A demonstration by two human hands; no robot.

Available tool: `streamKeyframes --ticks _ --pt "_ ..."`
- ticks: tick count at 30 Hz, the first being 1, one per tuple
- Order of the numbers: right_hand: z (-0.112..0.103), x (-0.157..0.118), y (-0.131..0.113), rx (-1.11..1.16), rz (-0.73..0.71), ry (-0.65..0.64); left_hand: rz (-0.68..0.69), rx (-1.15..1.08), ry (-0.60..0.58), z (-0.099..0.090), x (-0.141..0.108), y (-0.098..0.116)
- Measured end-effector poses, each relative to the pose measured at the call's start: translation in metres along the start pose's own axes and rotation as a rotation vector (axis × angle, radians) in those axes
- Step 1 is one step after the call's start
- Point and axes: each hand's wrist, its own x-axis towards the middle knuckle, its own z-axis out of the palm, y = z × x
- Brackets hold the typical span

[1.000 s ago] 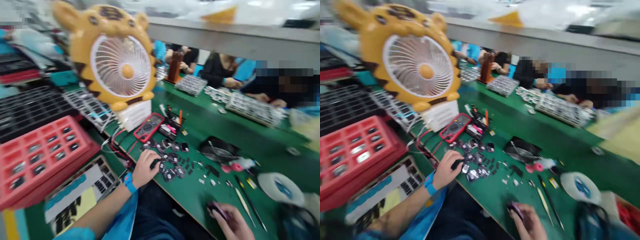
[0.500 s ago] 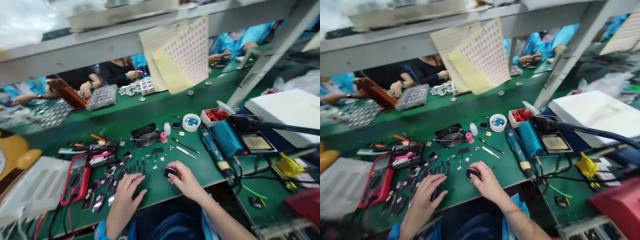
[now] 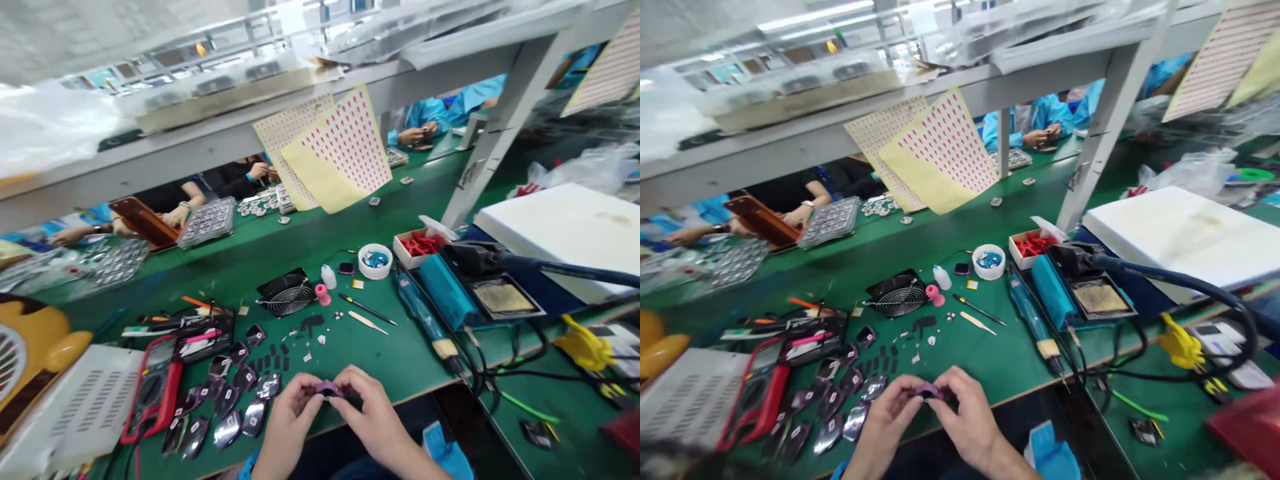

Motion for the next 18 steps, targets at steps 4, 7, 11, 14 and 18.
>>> streamKeyframes --ticks 4,7,11,14,18 --pt "-0.001 -0.003 0.006 -0.042 -0.042 -0.055 0.025 0.052 -0.021 0.004 -0.003 -0.001" --pt "-0.011 0.002 0.009 -0.102 -0.081 -0.021 0.062 0.206 -0.060 -0.001 -0.005 0.000" --pt "-0.037 0.019 0.013 -0.175 -0.093 0.084 0.339 0.650 0.078 -0.040 -0.001 0.014" --pt "-0.051 0.027 0.016 -0.220 -0.111 0.070 0.434 0.911 0.219 -0.100 0.008 0.031" --pt "-0.052 0.026 0.019 -0.299 -0.167 0.051 0.362 1.035 0.381 -0.182 0.017 0.045"
